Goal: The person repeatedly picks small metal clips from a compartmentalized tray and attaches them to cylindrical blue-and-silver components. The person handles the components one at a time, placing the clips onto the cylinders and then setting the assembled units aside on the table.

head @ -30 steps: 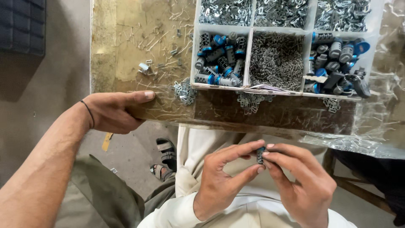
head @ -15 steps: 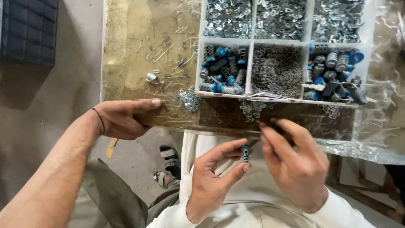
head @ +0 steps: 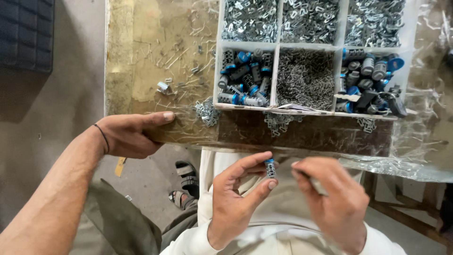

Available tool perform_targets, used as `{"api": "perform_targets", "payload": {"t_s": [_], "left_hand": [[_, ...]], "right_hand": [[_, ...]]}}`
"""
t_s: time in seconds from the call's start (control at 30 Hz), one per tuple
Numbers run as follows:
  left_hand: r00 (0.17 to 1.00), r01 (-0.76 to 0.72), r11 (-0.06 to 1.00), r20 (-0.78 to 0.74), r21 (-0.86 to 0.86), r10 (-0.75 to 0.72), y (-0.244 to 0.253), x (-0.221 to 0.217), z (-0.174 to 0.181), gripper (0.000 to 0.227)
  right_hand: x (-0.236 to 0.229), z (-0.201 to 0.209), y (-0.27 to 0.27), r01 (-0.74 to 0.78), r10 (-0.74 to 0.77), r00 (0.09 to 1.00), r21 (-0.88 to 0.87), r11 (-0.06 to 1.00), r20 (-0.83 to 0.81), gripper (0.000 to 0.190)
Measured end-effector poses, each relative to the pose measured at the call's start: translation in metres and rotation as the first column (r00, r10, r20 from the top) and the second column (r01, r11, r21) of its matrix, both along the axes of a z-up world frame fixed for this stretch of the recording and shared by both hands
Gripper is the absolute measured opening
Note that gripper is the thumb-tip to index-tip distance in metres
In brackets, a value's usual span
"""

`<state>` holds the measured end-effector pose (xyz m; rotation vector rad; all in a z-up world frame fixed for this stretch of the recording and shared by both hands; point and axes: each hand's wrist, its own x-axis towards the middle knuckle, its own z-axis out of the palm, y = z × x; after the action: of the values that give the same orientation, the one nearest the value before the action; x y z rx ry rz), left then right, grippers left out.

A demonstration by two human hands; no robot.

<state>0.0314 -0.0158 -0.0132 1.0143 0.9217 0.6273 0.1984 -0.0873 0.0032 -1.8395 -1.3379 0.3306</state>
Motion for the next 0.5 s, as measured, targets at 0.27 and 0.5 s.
{"api": "perform_targets", "payload": {"t_s": [0.27,0.5], "left_hand": [[0.994,0.114,0.989,-0.007,0.09,-0.113,-0.004,0.011,0.009,0.046],[0.992,0.13,0.985,-0.024,0.114,-0.128,-0.001,0.008,0.013,0.045]], "right_hand": [[-0.008,0.001,-0.012,0.074,-0.077,0.995,-0.046,0.996,-0.068,0.025],[-0.001,0.008,-0.017,0.046,-0.047,0.956,-0.01,0.999,-0.289,0.014]]}}
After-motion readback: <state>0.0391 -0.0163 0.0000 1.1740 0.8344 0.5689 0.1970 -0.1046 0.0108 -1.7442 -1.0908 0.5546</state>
